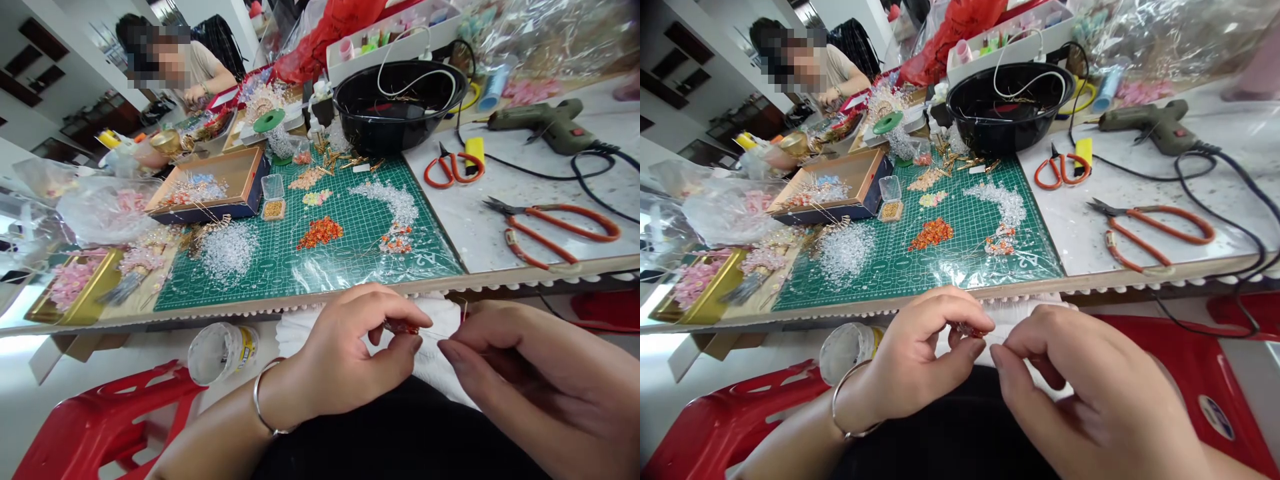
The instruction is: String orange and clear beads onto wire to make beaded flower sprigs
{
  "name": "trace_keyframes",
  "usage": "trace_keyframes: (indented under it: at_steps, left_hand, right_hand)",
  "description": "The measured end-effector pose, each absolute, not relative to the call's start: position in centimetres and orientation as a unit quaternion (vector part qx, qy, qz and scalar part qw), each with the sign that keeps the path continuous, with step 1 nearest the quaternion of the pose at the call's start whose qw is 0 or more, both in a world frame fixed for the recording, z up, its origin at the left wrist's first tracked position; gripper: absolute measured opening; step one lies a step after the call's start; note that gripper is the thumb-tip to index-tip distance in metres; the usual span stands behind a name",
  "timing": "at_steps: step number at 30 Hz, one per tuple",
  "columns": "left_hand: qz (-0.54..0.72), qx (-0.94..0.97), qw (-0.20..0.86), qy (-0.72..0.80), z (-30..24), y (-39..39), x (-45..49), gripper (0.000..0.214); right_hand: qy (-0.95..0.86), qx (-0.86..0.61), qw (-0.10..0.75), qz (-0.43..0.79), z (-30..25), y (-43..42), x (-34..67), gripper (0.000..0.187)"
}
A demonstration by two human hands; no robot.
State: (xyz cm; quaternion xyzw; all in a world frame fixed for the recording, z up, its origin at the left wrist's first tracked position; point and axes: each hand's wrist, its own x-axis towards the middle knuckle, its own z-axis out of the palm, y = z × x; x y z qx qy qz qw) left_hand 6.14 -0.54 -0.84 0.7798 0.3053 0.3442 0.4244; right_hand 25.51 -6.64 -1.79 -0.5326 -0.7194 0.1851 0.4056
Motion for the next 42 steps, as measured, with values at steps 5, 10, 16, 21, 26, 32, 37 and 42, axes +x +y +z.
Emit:
trace_keyframes:
  at_steps: [5,10,16,21,26,32,37,42]
  left_hand:
    - [0.348,0.801,0.394,0.287,-1.0,-0.7,6.0,0.015]
    - [0.355,0.812,0.371,0.278,-1.0,-0.7,6.1,0.015]
    - [0.350,0.824,0.346,0.279,-0.9,-0.6,6.2,0.016]
    - [0.342,0.843,0.317,0.268,-0.7,-0.6,6.2,0.014]
    - [0.349,0.843,0.323,0.253,-0.7,-0.6,6.4,0.016]
    - [0.344,0.846,0.323,0.250,-0.6,-0.5,6.5,0.015]
    - [0.335,0.838,0.345,0.256,-0.4,-0.6,6.5,0.016]
    - [0.322,0.819,0.385,0.278,-0.5,-0.8,6.5,0.018]
  right_hand:
    - [-0.725,-0.539,0.393,0.170,-1.8,-6.5,25.2,0.013]
    - [-0.728,-0.540,0.384,0.175,-1.8,-6.1,25.2,0.016]
    - [-0.739,-0.532,0.385,0.148,-1.8,-6.0,25.2,0.017]
    - [-0.738,-0.550,0.350,0.174,-1.7,-6.0,25.5,0.018]
    - [-0.738,-0.543,0.341,0.212,-1.6,-6.0,26.1,0.019]
    - [-0.738,-0.534,0.356,0.208,-1.9,-6.0,26.4,0.016]
    - [-0.741,-0.531,0.376,0.165,-1.8,-6.0,26.2,0.016]
    - [-0.740,-0.534,0.373,0.167,-1.5,-6.3,25.8,0.010]
